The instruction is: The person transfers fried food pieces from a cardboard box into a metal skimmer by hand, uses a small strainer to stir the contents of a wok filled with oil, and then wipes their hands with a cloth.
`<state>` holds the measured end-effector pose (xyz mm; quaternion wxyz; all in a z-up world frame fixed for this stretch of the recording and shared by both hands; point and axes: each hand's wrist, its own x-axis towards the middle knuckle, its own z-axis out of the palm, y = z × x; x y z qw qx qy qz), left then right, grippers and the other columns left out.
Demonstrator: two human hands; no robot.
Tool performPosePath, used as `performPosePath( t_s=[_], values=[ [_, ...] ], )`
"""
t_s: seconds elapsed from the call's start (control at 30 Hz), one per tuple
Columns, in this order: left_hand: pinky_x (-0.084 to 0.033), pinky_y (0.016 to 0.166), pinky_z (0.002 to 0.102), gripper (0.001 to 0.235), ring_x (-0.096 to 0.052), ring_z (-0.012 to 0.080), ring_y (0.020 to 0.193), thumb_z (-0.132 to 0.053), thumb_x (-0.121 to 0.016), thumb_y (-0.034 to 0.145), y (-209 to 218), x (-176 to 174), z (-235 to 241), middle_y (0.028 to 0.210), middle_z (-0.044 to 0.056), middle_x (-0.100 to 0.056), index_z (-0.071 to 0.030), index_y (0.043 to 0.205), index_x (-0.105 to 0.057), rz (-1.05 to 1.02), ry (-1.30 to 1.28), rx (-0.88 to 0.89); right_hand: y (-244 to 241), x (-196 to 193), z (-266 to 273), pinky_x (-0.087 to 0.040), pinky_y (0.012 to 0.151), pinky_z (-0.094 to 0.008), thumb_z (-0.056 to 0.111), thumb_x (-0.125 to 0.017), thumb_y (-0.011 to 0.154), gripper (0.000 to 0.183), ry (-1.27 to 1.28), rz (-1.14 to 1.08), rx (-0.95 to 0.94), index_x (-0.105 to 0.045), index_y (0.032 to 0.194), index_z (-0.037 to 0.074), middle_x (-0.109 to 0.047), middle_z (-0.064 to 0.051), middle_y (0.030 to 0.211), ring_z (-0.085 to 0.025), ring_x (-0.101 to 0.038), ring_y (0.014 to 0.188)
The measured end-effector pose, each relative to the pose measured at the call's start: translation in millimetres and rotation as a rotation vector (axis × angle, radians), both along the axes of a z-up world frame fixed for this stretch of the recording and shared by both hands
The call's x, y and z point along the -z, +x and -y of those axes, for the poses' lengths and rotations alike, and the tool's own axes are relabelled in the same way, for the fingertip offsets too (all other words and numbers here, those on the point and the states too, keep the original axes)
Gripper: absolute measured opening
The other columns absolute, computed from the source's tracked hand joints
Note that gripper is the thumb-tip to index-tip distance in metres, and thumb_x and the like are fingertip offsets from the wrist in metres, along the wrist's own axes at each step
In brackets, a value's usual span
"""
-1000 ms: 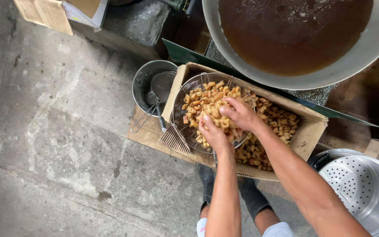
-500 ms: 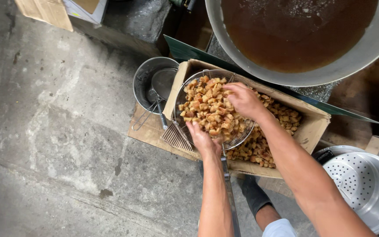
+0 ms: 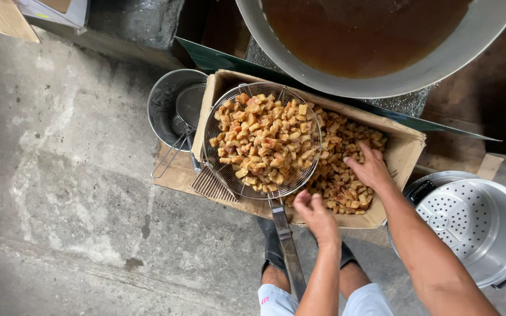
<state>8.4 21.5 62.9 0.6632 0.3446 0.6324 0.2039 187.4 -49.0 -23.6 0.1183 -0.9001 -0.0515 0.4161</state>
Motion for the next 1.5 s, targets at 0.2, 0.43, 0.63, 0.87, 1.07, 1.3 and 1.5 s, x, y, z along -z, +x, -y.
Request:
performPosePath(
  t_s=[0.2,0.43,0.63,0.87,1.07,1.3,1.5],
  values=[
    [-0.030,0.119,0.037,0.074,-0.037,0.0271,0.146,-0.014,-0.058,0.087,12.0,54.4,25.3,0.161,0.014,-0.035,-0.007,0.156,-0.033,-0.048,-0.141,0.229,-21.8,29.8,6.6,-0.034,0.115,-0.062,0.071,-0.055,0.089,0.090,-0.103,0.133,-0.400,-0.023,0.161,0.028,-0.021,-0.021,0.167,-0.048,-0.031,0.149],
    [-0.033,0.118,0.040,0.086,-0.042,0.0331,0.146,-0.022,-0.048,0.083,31.6,77.4,16.0,0.168,0.010,-0.030,-0.014,0.162,-0.017,0.019,-0.426,0.091,-28.1,36.8,13.9,-0.041,0.114,-0.057,0.073,-0.054,0.088,0.097,-0.150,0.004,-0.305,-0.023,0.161,0.017,-0.033,-0.031,0.155,-0.047,-0.048,0.138],
    [-0.028,0.121,0.037,0.069,-0.035,0.0288,0.152,-0.038,-0.038,0.100,45.5,85.9,16.3,0.168,0.010,-0.030,-0.011,0.162,-0.024,-0.127,-0.425,0.027,-31.0,28.0,7.9,-0.048,0.112,-0.051,0.075,-0.053,0.085,0.098,-0.131,-0.097,-0.199,-0.028,0.162,0.019,-0.035,-0.030,0.156,-0.046,-0.054,0.132],
    [-0.021,0.125,0.037,0.070,-0.022,0.0277,0.157,-0.039,-0.033,0.104,47.3,70.3,17.1,0.172,0.007,-0.013,-0.018,0.165,-0.006,-0.058,-0.398,0.114,-48.4,42.9,13.0,-0.037,0.117,-0.052,0.075,-0.061,0.081,0.103,0.005,-0.053,-0.155,-0.032,0.159,0.013,-0.029,-0.021,0.163,-0.040,-0.037,0.147],
    [-0.027,0.121,0.039,0.063,-0.032,0.0279,0.152,-0.039,-0.037,0.104,51.2,70.9,20.2,0.168,0.008,-0.028,-0.015,0.160,-0.025,-0.040,-0.376,0.052,-46.2,66.5,31.0,-0.033,0.119,-0.053,0.071,-0.057,0.086,0.091,0.075,-0.069,-0.174,-0.041,0.155,0.015,-0.031,-0.017,0.164,-0.037,-0.033,0.150],
    [-0.037,0.115,0.042,0.058,-0.047,0.0316,0.141,-0.035,-0.040,0.101,57.7,74.5,17.9,0.157,0.014,-0.044,-0.009,0.153,-0.043,-0.118,-0.329,0.045,-49.8,48.7,32.4,-0.037,0.116,-0.049,0.061,-0.061,0.085,0.079,0.203,-0.061,-0.157,-0.052,0.149,0.013,-0.042,-0.018,0.159,-0.036,-0.042,0.145],
    [-0.037,0.113,0.042,0.057,-0.049,0.0335,0.138,-0.037,-0.039,0.101,55.0,95.8,20.9,0.154,0.016,-0.049,-0.007,0.148,-0.050,-0.130,-0.254,0.152,-45.3,61.7,31.5,-0.042,0.110,-0.045,0.057,-0.064,0.087,0.079,0.285,-0.108,-0.001,-0.053,0.146,0.006,-0.052,-0.022,0.150,-0.037,-0.051,0.137]
  ],
)
